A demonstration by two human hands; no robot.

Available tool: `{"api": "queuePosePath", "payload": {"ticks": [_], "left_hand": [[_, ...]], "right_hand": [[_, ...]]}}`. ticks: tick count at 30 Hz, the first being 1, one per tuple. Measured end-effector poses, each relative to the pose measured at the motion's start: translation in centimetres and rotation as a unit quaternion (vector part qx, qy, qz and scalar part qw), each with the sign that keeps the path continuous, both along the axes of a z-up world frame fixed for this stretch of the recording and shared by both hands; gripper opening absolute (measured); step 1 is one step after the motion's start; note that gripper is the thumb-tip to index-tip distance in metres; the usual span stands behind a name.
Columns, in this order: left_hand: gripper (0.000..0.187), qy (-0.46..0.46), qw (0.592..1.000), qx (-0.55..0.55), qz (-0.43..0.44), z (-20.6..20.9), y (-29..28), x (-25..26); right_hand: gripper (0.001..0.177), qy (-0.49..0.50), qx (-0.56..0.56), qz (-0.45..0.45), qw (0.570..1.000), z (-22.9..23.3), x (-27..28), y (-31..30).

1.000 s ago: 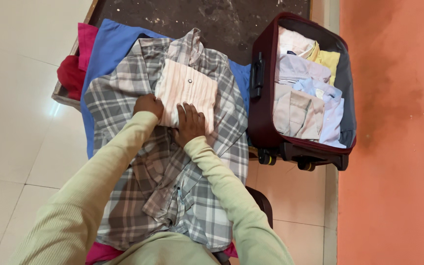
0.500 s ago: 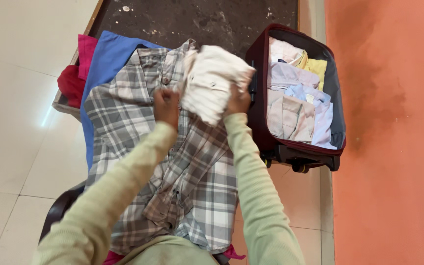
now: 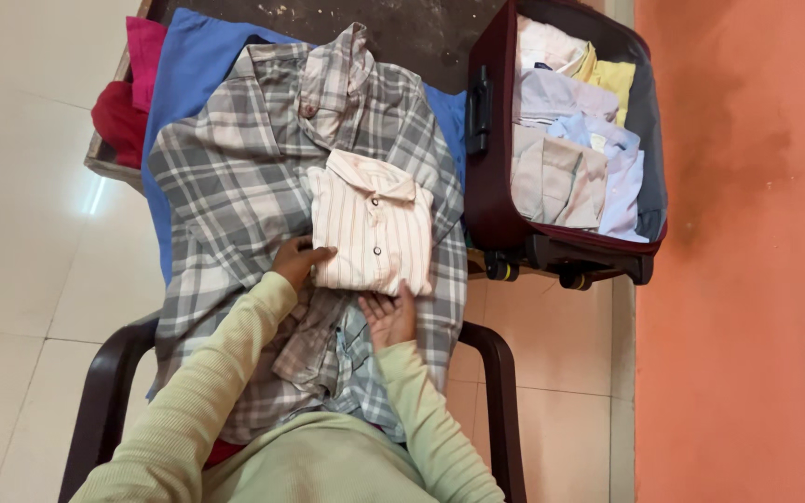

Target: The person folds a striped long-sleeve shirt on a chair, buttoning the collar and sleeves, smoothing the fabric, and folding it into a compact rectangle. The folded shirt is then placed into an open suitcase. The person then begins folding a plaid shirt.

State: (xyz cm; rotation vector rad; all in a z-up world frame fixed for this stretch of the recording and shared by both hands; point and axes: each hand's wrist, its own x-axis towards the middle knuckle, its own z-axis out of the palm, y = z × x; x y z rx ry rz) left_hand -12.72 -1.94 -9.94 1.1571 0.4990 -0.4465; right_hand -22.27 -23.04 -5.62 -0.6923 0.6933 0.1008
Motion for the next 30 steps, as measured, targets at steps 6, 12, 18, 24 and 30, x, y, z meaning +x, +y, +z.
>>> {"api": "queuePosePath", "payload": {"ticks": [6, 12, 18, 24, 30], "left_hand": [[0.067, -0.034, 0.991, -0.128, 0.014, 2.9, -0.4, -0.3], [0.08, 0.112, 0.986, -0.123, -0.009, 7.0, 1.2, -0.6], [0.082, 0.03, 0.993, 0.099, -0.057, 4.8, -0.7, 0.9], [0.095, -0.251, 0.962, 0.078, -0.072, 2.1, -1.8, 1.2], [0.087, -0.161, 0.985, 0.053, -0.03, 8.2, 1.2, -3.2]], "right_hand": [[0.071, -0.023, -0.066, 0.024, 0.997, 2.8, -1.6, -0.8], [0.063, 0.156, -0.29, 0.267, 0.906, 10.5, -2.4, -3.2], [0.055, 0.074, -0.694, 0.244, 0.674, 10.2, -0.3, -5.6], [0.055, -0.043, -0.727, 0.237, 0.643, 5.7, 4.9, -5.5], [0.054, -0.14, -0.559, 0.221, 0.787, 3.6, 3.4, -4.9]]}}
